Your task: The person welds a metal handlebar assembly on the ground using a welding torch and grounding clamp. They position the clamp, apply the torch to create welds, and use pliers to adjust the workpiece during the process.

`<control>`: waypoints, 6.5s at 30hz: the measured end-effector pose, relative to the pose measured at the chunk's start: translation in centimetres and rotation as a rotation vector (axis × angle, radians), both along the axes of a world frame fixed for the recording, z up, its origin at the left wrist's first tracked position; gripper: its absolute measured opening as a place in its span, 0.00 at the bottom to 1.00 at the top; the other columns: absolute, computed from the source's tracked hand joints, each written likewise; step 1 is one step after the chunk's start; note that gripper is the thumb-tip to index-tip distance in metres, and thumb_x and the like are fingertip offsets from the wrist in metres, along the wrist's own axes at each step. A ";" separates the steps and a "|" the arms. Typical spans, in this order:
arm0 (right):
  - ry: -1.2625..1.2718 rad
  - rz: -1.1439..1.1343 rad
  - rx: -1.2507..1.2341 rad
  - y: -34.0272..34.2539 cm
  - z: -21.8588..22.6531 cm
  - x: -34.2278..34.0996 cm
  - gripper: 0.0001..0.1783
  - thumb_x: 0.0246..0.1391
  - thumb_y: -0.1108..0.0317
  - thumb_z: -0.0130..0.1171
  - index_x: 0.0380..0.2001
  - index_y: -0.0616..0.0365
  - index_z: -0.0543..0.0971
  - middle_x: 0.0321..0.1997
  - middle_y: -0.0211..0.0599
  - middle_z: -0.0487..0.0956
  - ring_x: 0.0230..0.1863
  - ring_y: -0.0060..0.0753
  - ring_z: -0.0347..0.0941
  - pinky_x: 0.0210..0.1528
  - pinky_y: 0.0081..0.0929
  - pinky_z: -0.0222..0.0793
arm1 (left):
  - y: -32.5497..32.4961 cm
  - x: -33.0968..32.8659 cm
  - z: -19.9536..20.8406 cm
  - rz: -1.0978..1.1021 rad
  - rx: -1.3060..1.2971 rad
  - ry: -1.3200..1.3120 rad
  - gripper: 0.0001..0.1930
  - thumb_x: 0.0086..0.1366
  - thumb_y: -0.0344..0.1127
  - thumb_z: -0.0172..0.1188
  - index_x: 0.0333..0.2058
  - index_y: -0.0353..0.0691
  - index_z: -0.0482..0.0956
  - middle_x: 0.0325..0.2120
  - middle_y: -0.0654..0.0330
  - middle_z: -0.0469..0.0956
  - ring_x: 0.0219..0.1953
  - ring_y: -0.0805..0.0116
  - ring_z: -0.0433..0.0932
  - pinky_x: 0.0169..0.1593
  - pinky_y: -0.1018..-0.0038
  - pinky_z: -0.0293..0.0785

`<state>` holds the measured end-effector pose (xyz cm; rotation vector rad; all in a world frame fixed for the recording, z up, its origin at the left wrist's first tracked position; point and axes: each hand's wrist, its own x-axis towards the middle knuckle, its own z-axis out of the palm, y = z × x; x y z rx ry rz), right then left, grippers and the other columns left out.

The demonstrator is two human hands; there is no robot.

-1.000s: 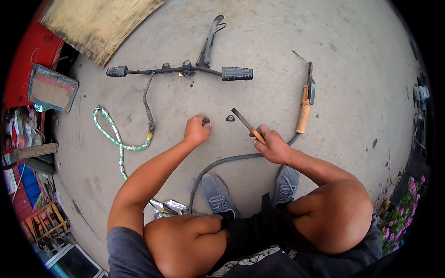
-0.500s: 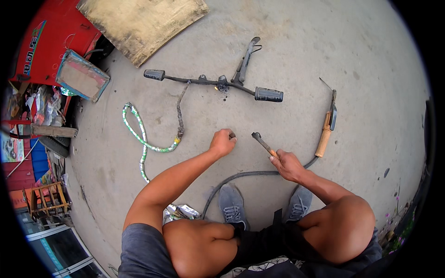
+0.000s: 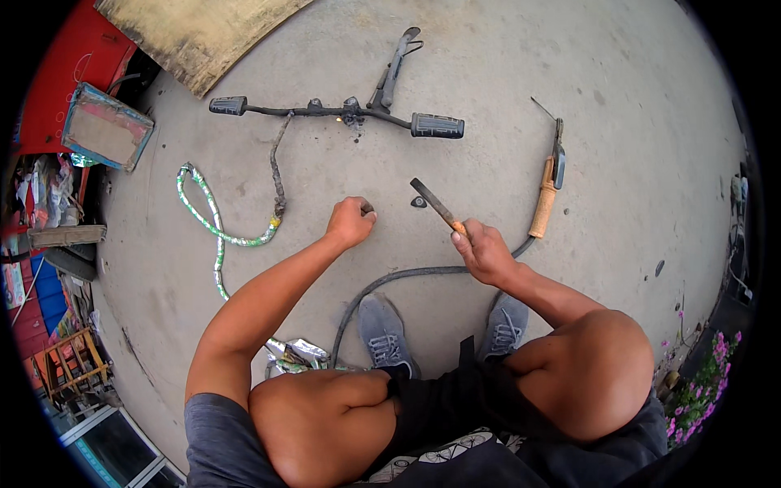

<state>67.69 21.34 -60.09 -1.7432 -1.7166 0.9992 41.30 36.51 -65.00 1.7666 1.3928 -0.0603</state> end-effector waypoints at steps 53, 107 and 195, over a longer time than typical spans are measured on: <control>-0.240 0.114 -0.303 0.0 -1.8 -0.6 0.24 0.66 0.53 0.45 0.29 0.67 0.72 0.24 0.59 0.76 0.29 0.65 0.73 0.35 0.55 0.68 | -0.9 -1.4 1.9 -0.061 0.004 -0.004 0.12 0.59 0.34 0.62 0.34 0.27 0.81 0.23 0.52 0.81 0.21 0.68 0.80 0.30 0.71 0.76; -0.063 -0.052 -0.145 1.4 2.6 -1.4 0.27 0.65 0.50 0.45 0.28 0.66 0.76 0.28 0.61 0.78 0.32 0.66 0.74 0.37 0.54 0.69 | -0.1 -1.7 2.8 -0.071 -0.023 0.065 0.14 0.59 0.37 0.62 0.36 0.30 0.82 0.31 0.46 0.82 0.34 0.56 0.82 0.41 0.66 0.77; 0.174 -0.454 -0.369 -1.7 -4.9 1.9 0.17 0.59 0.59 0.53 0.32 0.67 0.75 0.23 0.57 0.78 0.29 0.59 0.77 0.36 0.47 0.71 | -0.5 5.8 1.2 -0.314 0.021 -0.157 0.09 0.57 0.29 0.62 0.37 0.33 0.81 0.28 0.51 0.82 0.30 0.63 0.80 0.37 0.69 0.76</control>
